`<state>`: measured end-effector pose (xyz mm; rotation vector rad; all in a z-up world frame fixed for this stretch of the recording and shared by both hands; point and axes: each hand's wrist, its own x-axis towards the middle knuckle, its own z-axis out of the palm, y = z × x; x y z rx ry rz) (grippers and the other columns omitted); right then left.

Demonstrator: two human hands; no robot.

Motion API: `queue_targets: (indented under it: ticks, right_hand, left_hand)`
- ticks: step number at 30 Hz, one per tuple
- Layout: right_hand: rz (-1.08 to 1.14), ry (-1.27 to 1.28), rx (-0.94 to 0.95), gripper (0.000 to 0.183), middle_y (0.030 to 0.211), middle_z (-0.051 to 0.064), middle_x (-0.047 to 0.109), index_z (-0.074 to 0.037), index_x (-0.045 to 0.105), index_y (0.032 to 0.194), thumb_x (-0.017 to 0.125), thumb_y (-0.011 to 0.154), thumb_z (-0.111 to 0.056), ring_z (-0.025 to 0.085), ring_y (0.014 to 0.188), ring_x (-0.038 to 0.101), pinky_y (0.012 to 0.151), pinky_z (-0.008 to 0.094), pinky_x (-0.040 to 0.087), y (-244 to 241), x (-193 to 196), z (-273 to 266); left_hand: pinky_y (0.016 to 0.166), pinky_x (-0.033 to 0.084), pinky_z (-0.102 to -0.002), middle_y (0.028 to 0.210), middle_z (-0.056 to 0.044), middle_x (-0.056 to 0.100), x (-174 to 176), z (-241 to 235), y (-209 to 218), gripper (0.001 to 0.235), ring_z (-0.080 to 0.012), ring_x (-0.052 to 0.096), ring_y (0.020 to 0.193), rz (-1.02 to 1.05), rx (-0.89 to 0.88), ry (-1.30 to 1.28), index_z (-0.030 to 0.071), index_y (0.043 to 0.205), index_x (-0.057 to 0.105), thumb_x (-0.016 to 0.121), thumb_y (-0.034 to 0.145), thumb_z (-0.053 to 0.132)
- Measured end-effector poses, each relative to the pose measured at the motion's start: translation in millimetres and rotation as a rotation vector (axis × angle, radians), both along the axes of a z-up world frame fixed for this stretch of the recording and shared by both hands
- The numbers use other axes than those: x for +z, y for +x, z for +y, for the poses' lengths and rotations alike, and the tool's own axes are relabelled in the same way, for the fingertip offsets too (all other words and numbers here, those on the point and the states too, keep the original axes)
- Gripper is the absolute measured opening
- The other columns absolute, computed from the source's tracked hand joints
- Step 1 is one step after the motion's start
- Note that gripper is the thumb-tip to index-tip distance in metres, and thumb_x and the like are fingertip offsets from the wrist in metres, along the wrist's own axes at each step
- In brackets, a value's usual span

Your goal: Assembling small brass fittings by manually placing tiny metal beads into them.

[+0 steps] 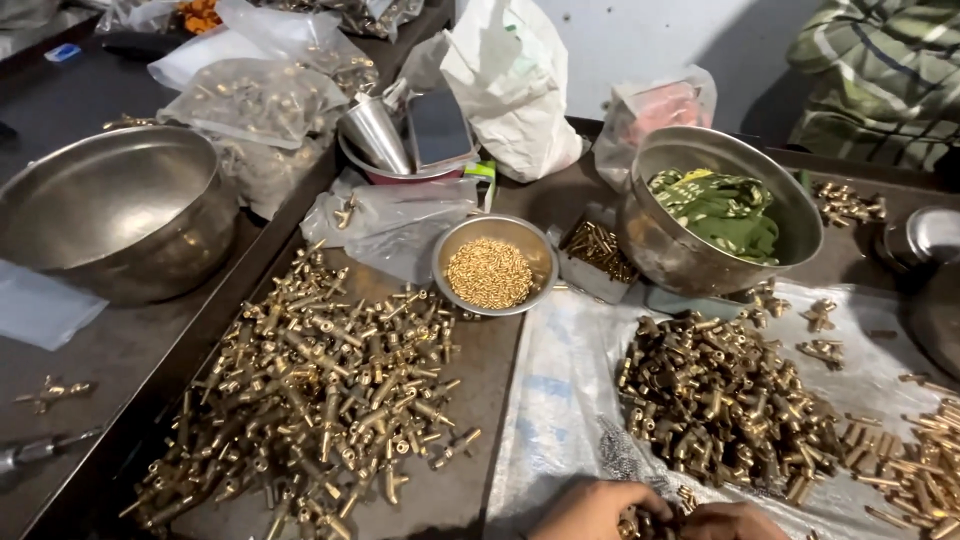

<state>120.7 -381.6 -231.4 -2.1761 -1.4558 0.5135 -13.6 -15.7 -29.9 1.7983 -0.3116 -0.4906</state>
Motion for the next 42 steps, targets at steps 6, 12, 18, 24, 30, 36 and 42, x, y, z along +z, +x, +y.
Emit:
queue_targets:
  ticks: [6,12,18,24,30,36,42]
  right_hand:
    - [-0.18,0.155,-0.158,0.032,0.1,0.013,0.079,-0.01,0.085,0.105,0.071,0.085,-0.031,0.031,0.106,0.075,0.091,0.043,0.059,4.9,19.5,-20.5]
    - [-0.16,0.085,-0.419,0.033,0.101,0.013,0.08,-0.01,0.084,0.108,0.071,0.087,-0.032,0.03,0.106,0.076,0.094,0.043,0.059,-10.4,19.6,-122.2]
    - [-0.113,0.017,-0.71,0.033,0.103,0.013,0.081,-0.011,0.082,0.113,0.072,0.089,-0.032,0.029,0.106,0.078,0.098,0.042,0.06,9.8,7.8,-170.1]
    - [-0.081,-0.075,-1.064,0.034,0.105,0.013,0.082,-0.012,0.08,0.117,0.073,0.091,-0.033,0.027,0.107,0.079,0.101,0.041,0.061,-16.0,36.4,-150.8]
    - [-0.031,-0.096,-1.321,0.029,0.114,0.011,0.079,-0.017,0.078,0.12,0.076,0.093,-0.028,0.026,0.104,0.08,0.101,0.04,0.063,-97.6,180.7,-54.1]
    - [-0.611,-0.307,-1.159,0.032,0.135,0.007,0.07,-0.02,0.075,0.121,0.071,0.09,-0.026,0.029,0.113,0.071,0.101,0.042,0.059,-57.5,226.6,-34.3]
    - [-0.754,-0.454,-1.209,0.025,0.117,0.01,0.073,-0.018,0.075,0.119,0.067,0.098,-0.028,0.032,0.108,0.069,0.098,0.041,0.057,-43.1,193.5,-11.9]
  left_hand:
    - [0.075,0.055,-0.03,0.096,-0.011,0.074,35.2,17.1,-7.6,0.037,-0.0149,0.068,0.08,0.112,0.104,-0.037,0.011,0.125,0.072,0.073,0.088,0.014]
    - [0.055,0.052,-0.023,0.089,-0.009,0.076,64.6,121.4,-6.4,0.045,-0.0115,0.066,0.067,-0.162,0.83,-0.208,0.008,0.112,0.076,0.057,0.075,-0.009]
    - [0.079,0.05,-0.031,0.112,-0.01,0.072,122.3,214.9,-43.6,0.045,-0.0202,0.065,0.094,-0.6,1.085,0.275,0.007,0.117,0.075,0.058,0.077,-0.003]
    - [0.102,0.047,-0.036,0.118,-0.014,0.073,152.0,206.8,-64.0,0.041,-0.0263,0.064,0.117,-0.836,1.063,0.526,0.0,0.112,0.072,0.061,0.073,-0.006]
    - [0.067,0.064,-0.028,0.106,-0.016,0.077,142.1,113.3,-29.5,0.059,-0.0208,0.08,0.083,-0.094,0.625,-0.405,-0.001,0.12,0.068,0.058,0.067,-0.023]
    - [0.059,0.057,-0.029,0.098,-0.017,0.071,119.0,-15.5,-13.1,0.058,-0.0164,0.069,0.073,0.009,0.235,-0.429,-0.002,0.122,0.065,0.064,0.066,-0.015]
    - [0.065,0.052,-0.026,0.095,-0.011,0.072,46.5,-52.1,-17.5,0.042,-0.0113,0.066,0.078,0.096,0.046,-0.362,0.001,0.125,0.069,0.066,0.083,-0.004]
